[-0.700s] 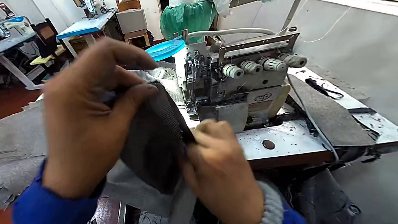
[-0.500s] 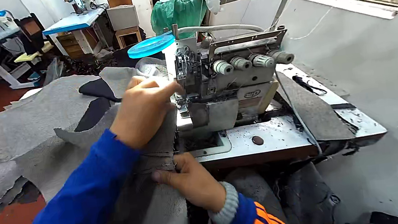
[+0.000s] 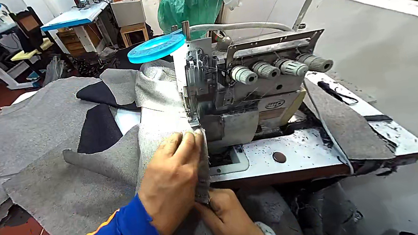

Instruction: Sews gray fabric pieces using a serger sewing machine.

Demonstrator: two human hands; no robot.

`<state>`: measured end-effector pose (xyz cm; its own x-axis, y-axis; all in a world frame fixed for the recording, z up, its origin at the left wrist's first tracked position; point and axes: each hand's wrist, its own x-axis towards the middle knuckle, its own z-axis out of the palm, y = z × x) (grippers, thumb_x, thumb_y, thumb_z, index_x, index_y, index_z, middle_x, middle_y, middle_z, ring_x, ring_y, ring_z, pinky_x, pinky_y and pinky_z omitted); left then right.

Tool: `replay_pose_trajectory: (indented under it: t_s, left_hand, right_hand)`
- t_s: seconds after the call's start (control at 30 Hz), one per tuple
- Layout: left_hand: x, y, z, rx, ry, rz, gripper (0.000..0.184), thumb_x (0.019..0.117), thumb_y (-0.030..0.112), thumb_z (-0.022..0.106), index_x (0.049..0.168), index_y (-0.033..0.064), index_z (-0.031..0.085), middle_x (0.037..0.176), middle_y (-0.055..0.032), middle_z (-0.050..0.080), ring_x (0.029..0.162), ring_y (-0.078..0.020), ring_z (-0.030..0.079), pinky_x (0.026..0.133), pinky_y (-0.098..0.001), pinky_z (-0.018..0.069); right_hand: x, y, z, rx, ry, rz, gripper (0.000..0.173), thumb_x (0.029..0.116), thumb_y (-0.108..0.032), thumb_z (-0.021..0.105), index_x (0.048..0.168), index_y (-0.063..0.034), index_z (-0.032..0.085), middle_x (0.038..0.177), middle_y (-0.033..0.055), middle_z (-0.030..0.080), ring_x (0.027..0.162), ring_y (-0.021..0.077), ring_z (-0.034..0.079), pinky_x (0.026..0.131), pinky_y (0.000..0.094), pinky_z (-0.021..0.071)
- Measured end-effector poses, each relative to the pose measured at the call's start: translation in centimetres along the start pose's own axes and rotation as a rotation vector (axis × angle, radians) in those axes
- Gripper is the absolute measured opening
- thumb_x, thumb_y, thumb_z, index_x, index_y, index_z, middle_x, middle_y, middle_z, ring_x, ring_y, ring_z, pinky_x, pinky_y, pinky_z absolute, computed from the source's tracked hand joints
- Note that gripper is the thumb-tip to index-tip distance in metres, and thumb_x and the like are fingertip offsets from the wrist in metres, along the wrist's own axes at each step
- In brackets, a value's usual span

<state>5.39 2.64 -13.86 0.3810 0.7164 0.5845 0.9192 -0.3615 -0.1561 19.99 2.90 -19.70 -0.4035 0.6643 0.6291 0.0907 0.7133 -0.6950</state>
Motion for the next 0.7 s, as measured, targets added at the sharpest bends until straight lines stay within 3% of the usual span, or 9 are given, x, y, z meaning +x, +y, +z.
replay_pose_trajectory:
  t_s: [0.13, 0.2, 0.27, 0.33, 0.4, 0.47, 0.53, 0.6, 0.7]
  left_hand:
    - [1.5, -1.9, 0.4, -0.142, -0.020, 0.007, 0.026, 0.0992, 0.017, 0.055, 0.112, 0.0010, 0.071, 0.108, -0.0138, 0.074, 0.107, -0.0273, 0.073, 0.091, -0.0382, 0.0593]
    - [2.2, -2.9, -0.4, -0.212, -0.069, 0.003, 0.023, 0.0984, 0.015, 0.056, 0.109, 0.0002, 0.069, 0.102, -0.0129, 0.073, 0.102, -0.0269, 0.073, 0.087, -0.0390, 0.0603]
    - [2.1, -2.9, -1.9, -0.217, -0.107, 0.024, 0.024, 0.0994, 0.018, 0.055, 0.110, 0.0020, 0.069, 0.108, -0.0113, 0.074, 0.114, -0.0272, 0.070, 0.096, -0.0398, 0.0577]
    - [1.2, -1.6, -3.6, -0.214, -0.092, 0.063, 0.026, 0.1024, 0.024, 0.053, 0.108, 0.0040, 0.070, 0.112, -0.0110, 0.074, 0.118, -0.0284, 0.069, 0.099, -0.0411, 0.0572]
    - [0.2, 0.1, -5.3, -0.272, -0.091, 0.081, 0.039, 0.1050, 0.037, 0.051, 0.110, 0.0024, 0.068, 0.117, -0.0160, 0.073, 0.116, -0.0319, 0.070, 0.098, -0.0431, 0.0570]
    - [-0.9, 1.2, -5.7, -0.326, -0.083, 0.092, 0.060, 0.1008, 0.055, 0.051, 0.119, -0.0003, 0.065, 0.125, -0.0199, 0.070, 0.120, -0.0343, 0.067, 0.103, -0.0438, 0.0534]
    - [-1.9, 1.3, -4.9, -0.266, -0.043, 0.129, 0.072, 0.0954, 0.061, 0.054, 0.130, -0.0020, 0.061, 0.130, -0.0201, 0.069, 0.123, -0.0329, 0.066, 0.107, -0.0417, 0.0489]
    - [-2.4, 0.7, -4.0, -0.178, -0.028, 0.159, 0.061, 0.0937, 0.041, 0.065, 0.136, -0.0028, 0.057, 0.132, -0.0201, 0.068, 0.123, -0.0322, 0.066, 0.109, -0.0414, 0.0475]
    - [-2.0, -0.2, -3.3, -0.055, 0.010, 0.203, 0.036, 0.0982, 0.003, 0.054, 0.134, 0.0003, 0.060, 0.127, -0.0148, 0.071, 0.118, -0.0281, 0.069, 0.106, -0.0378, 0.0498]
  right_hand:
    - [1.7, -0.5, -0.6, 0.054, 0.007, 0.109, 0.039, 0.1014, -0.025, 0.058, 0.077, 0.0035, 0.067, 0.065, 0.0100, 0.064, 0.063, 0.0079, 0.063, 0.059, 0.0223, 0.0498]
    - [2.4, -0.8, -1.0, 0.114, -0.024, 0.178, 0.037, 0.1021, -0.023, 0.056, 0.079, 0.0044, 0.068, 0.066, 0.0080, 0.064, 0.063, 0.0044, 0.062, 0.061, 0.0205, 0.0497]
    - [3.1, -1.0, -1.6, 0.148, -0.080, 0.211, 0.032, 0.1021, -0.016, 0.055, 0.084, 0.0056, 0.070, 0.071, 0.0087, 0.067, 0.068, 0.0052, 0.064, 0.065, 0.0220, 0.0520]
    - [3.4, -0.9, -2.2, 0.158, -0.118, 0.213, 0.032, 0.1020, -0.015, 0.053, 0.082, 0.0059, 0.068, 0.068, 0.0090, 0.065, 0.065, 0.0073, 0.063, 0.063, 0.0245, 0.0504]
    - [3.2, -0.8, -2.6, 0.172, -0.148, 0.238, 0.035, 0.1034, -0.017, 0.050, 0.078, 0.0031, 0.064, 0.064, 0.0035, 0.058, 0.061, 0.0039, 0.056, 0.059, 0.0222, 0.0459]
    - [3.2, -1.0, -2.8, 0.136, -0.135, 0.219, 0.036, 0.1014, -0.017, 0.050, 0.075, 0.0030, 0.062, 0.062, 0.0037, 0.055, 0.059, 0.0048, 0.054, 0.057, 0.0227, 0.0438]
    - [3.3, -1.2, -2.6, 0.059, -0.098, 0.187, 0.035, 0.0989, -0.016, 0.050, 0.073, 0.0035, 0.063, 0.060, 0.0071, 0.056, 0.057, 0.0095, 0.056, 0.055, 0.0263, 0.0446]
    - [3.4, -1.2, -2.2, 0.036, -0.073, 0.185, 0.038, 0.1011, -0.018, 0.049, 0.071, 0.0019, 0.061, 0.059, 0.0061, 0.055, 0.055, 0.0095, 0.055, 0.054, 0.0264, 0.0441]
    - [3.7, -1.1, -1.5, 0.037, -0.016, 0.166, 0.037, 0.1008, -0.016, 0.050, 0.073, 0.0036, 0.063, 0.061, 0.0075, 0.056, 0.057, 0.0106, 0.056, 0.056, 0.0262, 0.0449]
